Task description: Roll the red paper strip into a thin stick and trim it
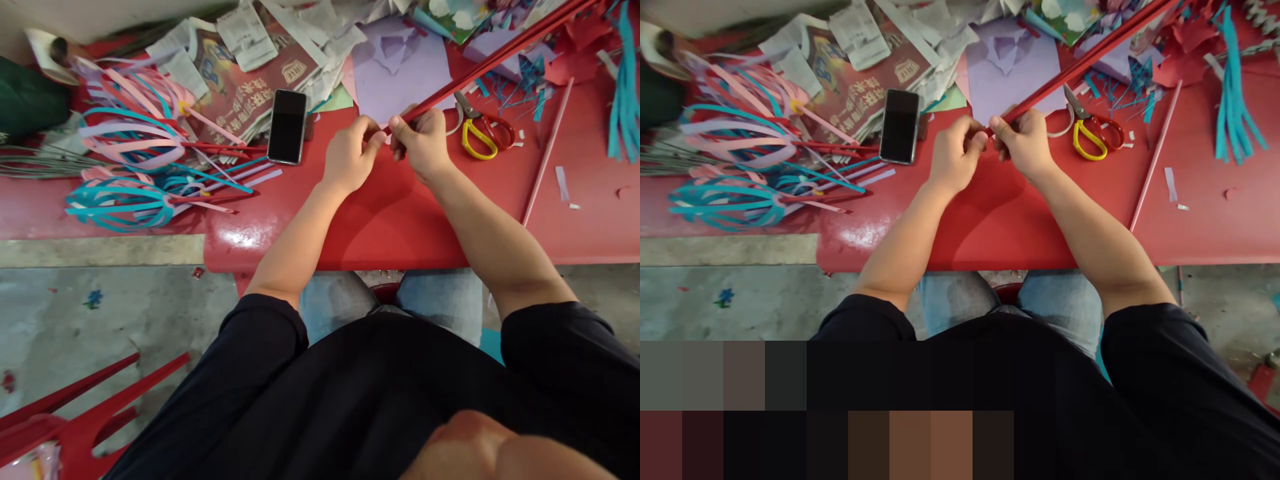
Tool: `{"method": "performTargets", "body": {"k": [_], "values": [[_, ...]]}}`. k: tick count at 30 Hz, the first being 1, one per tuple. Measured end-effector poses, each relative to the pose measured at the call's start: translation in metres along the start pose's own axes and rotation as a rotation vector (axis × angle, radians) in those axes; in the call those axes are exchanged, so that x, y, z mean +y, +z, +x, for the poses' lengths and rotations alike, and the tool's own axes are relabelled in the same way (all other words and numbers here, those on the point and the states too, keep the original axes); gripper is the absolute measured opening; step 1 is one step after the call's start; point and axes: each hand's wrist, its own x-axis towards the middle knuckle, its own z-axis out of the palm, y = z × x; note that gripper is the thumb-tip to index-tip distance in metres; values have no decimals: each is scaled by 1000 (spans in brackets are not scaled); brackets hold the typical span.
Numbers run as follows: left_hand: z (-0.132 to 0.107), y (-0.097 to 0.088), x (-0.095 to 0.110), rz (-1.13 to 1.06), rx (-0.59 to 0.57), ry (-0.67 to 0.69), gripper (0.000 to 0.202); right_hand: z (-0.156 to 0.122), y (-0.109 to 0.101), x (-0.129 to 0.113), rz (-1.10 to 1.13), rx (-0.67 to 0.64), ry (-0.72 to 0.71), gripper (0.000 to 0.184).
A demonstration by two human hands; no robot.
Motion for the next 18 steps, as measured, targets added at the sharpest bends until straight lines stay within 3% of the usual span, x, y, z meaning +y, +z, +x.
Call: {"method": "performTargets", "body": {"k": [4, 9, 13, 18], "values": [[4, 1, -1, -6, -13, -43, 27, 1, -2, -3, 13, -29, -20, 47], [5, -3, -2, -7, -33, -23, 25, 6, -11, -3, 28, 30, -141, 56], [4, -6, -1, -2, -52, 20, 26, 2, -2, 1, -22, 23, -70, 58], [7, -9, -2, 53, -29, -45, 27, 3, -7, -5, -117, 63, -59, 57]]}}
